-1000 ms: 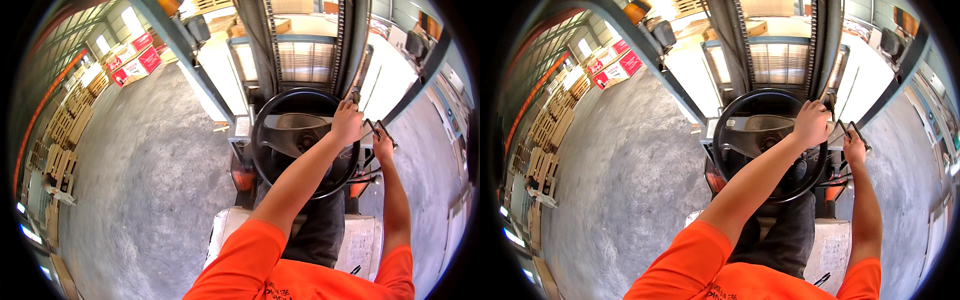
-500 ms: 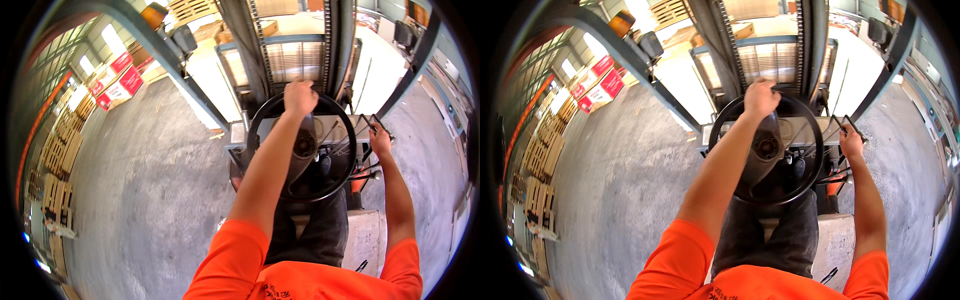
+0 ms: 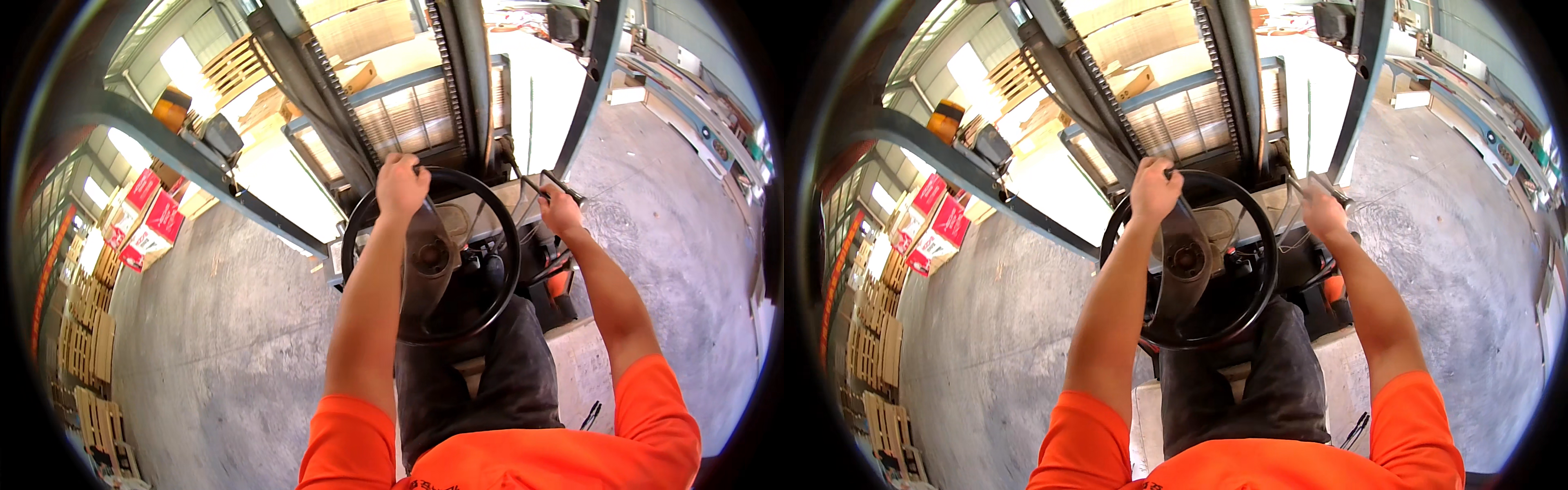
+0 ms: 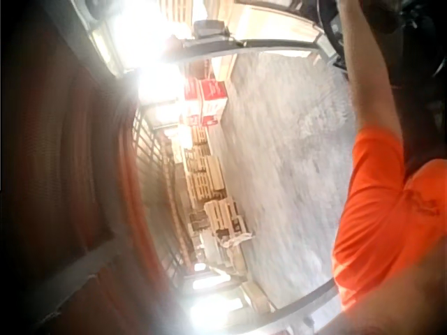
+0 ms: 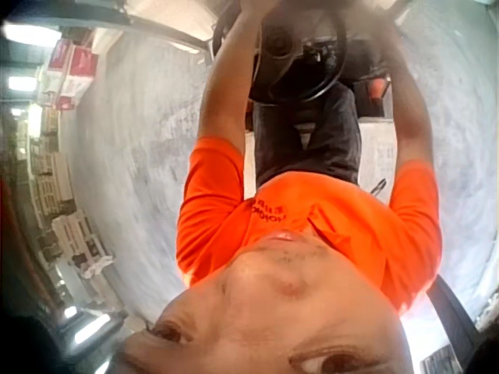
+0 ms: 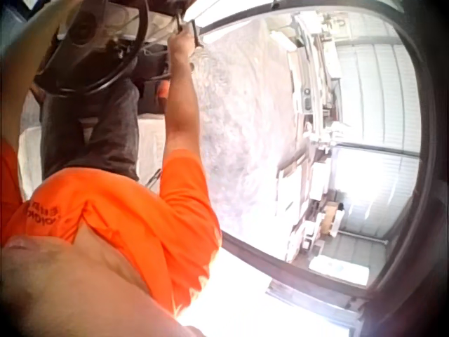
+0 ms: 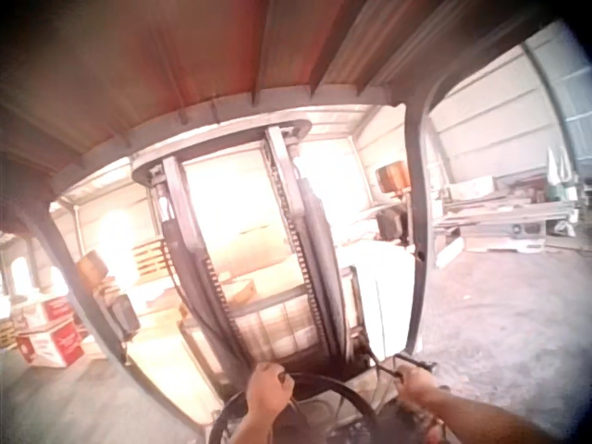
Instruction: The person operates a forklift by turning the steering wheel and adjusting the hydraulic and directional control levers while driving through a factory floor surrounded by wood panel stacks.
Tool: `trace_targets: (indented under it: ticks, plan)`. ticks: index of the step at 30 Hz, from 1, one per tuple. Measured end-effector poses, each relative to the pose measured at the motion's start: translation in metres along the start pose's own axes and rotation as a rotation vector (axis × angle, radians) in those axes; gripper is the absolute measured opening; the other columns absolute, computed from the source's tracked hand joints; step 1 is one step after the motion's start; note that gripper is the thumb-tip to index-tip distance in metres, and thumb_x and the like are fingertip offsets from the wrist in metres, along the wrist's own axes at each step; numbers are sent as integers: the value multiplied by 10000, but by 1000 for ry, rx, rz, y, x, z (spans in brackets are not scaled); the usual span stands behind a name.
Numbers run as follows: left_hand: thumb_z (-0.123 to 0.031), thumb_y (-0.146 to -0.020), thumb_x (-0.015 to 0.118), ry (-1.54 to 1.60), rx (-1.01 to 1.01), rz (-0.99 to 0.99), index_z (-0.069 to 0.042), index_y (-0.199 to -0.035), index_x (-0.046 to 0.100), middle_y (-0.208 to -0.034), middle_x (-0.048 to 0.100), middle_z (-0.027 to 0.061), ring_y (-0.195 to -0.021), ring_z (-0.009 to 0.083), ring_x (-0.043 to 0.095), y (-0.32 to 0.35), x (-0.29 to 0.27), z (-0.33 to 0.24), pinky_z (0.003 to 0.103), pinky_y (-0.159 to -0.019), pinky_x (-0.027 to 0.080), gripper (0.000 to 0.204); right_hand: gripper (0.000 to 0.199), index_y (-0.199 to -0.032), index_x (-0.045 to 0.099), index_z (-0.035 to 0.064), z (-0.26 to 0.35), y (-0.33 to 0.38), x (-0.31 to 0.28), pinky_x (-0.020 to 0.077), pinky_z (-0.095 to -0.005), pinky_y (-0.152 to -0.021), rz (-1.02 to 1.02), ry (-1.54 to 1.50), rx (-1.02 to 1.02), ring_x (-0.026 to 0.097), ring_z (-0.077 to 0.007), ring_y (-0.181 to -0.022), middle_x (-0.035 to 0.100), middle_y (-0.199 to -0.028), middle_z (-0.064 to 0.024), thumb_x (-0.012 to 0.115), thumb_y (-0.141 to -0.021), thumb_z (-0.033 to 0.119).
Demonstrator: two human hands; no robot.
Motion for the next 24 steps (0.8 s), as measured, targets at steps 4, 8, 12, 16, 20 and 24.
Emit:
trace_targets:
  ticks: [4, 8, 12, 16, 20, 24]
  plan:
    - [-221, -794, 629, -56, -123, 44, -49, -947, 675, -1013, 627, 153, -931, 355, 615, -23, -5, 15, 423, -804, 501, 235, 273, -1125, 625, 136, 12, -29, -13, 503, -474, -834, 25, -32, -6, 639, -383, -955, 680, -988, -191, 596, -884, 260]
    - [-220, -796, 621, -117, -311, 32, -46, -948, 673, -1039, 629, 152, -961, 365, 605, -31, -16, 43, 422, -826, 489, 237, 261, -1124, 621, 150, 18, -62, -15, 500, -477, -836, 52, -31, -4, 637, -385, -947, 683, -977, -180, 587, -890, 262]
    - [-161, -783, 608, -129, -331, -98, -21, -948, 670, -1017, 645, 151, -934, 350, 621, -1, -43, 64, 408, -820, 496, 225, 264, -1127, 621, 150, 13, -72, -7, 500, -478, -833, 56, -10, 8, 636, -386, -944, 683, -962, -180, 581, -892, 264]
    - [-93, -775, 604, -119, -247, -80, 4, -945, 649, -1030, 648, 177, -930, 360, 623, 36, -72, 69, 411, -809, 509, 201, 254, -1108, 630, 149, 16, -95, 1, 503, -467, -822, 41, -15, 17, 641, -363, -951, 683, -988, -167, 591, -879, 254]
    - [-60, -777, 590, -156, -162, -53, 29, -932, 634, -1096, 636, 208, -1015, 387, 614, 70, -71, 64, 430, -854, 508, 184, 285, -1145, 627, 166, 26, -119, 17, 499, -465, -845, 88, -13, 51, 636, -361, -978, 678, -1018, -174, 584, -878, 255]
    - [-55, -795, 570, -147, -189, -80, 28, -922, 635, -1113, 625, 216, -1028, 399, 604, 49, -49, 80, 443, -861, 507, 165, 309, -1169, 625, 172, 25, -148, 26, 493, -452, -871, 112, -22, 72, 631, -351, -1003, 679, -1039, -163, 582, -880, 274]
Point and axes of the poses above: each hand's wrist, its own y-axis away from the middle knuckle, its own x-axis out of the palm, z = x × y, the point moved 7 cm from there along -y, towards the middle knuckle
